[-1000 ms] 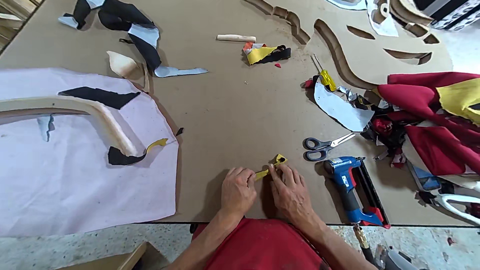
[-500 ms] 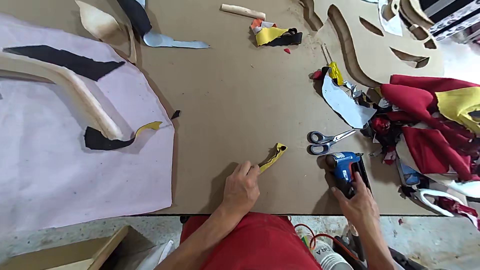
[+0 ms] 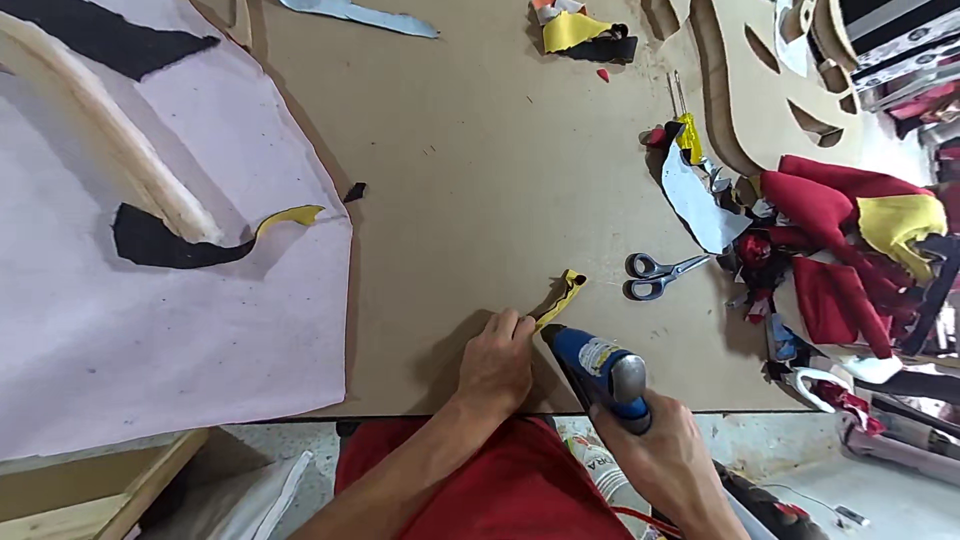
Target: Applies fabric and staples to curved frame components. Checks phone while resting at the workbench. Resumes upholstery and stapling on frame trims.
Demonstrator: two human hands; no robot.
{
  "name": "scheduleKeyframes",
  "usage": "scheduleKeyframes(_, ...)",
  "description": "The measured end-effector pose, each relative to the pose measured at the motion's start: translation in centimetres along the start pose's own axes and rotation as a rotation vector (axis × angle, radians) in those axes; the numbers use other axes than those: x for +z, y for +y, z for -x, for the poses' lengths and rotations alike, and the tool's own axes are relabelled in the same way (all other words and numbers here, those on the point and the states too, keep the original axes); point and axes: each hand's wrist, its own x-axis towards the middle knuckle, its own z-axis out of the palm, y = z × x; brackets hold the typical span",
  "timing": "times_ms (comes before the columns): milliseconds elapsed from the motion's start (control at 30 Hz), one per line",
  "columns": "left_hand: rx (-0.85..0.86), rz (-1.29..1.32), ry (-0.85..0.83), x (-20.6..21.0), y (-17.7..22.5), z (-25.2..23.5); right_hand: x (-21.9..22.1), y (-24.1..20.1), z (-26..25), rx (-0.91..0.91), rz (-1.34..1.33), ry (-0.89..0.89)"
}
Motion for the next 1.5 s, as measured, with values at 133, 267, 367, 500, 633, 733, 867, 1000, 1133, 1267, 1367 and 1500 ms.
scheduleKeyframes(133,0.015,-0.012,0.019,0.2,-0.1,0.1,0.1,0.2,-0.3,0.001,0.025,-0.003)
scheduleKeyframes(267,0.011,0.017,-0.009,-0.1,-0.1,0.1,0.2,-0.1,-0.4,0.018,0.01,-0.018)
scheduleKeyframes(367,0.016,0.051,-0.008,-0.2,-0.1,0.1,0.4,-0.2,-0.5,0.022,0.012,-0.036)
scheduleKeyframes(500,0.03,0.054,0.029,0.1,-0.2,0.1,0.5,-0.3,-0.5,0.013,0.033,-0.026)
scheduleKeyframes(633,0.028,0.057,0.012,-0.1,-0.1,0.1,0.2,-0.3,-0.7,0.024,0.046,-0.062)
scheduleKeyframes(733,0.017,0.054,0.017,-0.1,-0.3,0.1,0.3,0.4,-0.1,0.005,0.021,-0.023)
scheduleKeyframes(867,0.011,0.039,-0.017,-0.3,-0.3,0.4,0.3,0.3,0.9,-0.035,-0.013,0.002)
scheduleKeyframes(1000,0.013,0.06,-0.024,-0.3,-0.3,0.4,0.6,-0.1,0.8,-0.067,0.015,-0.012)
scheduleKeyframes(1133,0.016,0.07,0.011,-0.2,-0.4,0.5,0.8,0.0,0.6,-0.06,0.012,-0.048)
scheduleKeyframes(1267,-0.002,0.1,0.051,-0.1,-0.5,0.9,0.8,0.2,0.4,-0.061,0.001,-0.081)
scheduleKeyframes(1367,-0.013,0.124,0.047,-0.4,-0.5,0.9,0.7,0.2,0.5,-0.06,-0.01,-0.114)
scheduleKeyframes(1500,0.005,0.137,0.046,-0.4,-0.8,0.8,0.2,-0.2,0.0,0.0,-0.009,-0.225)
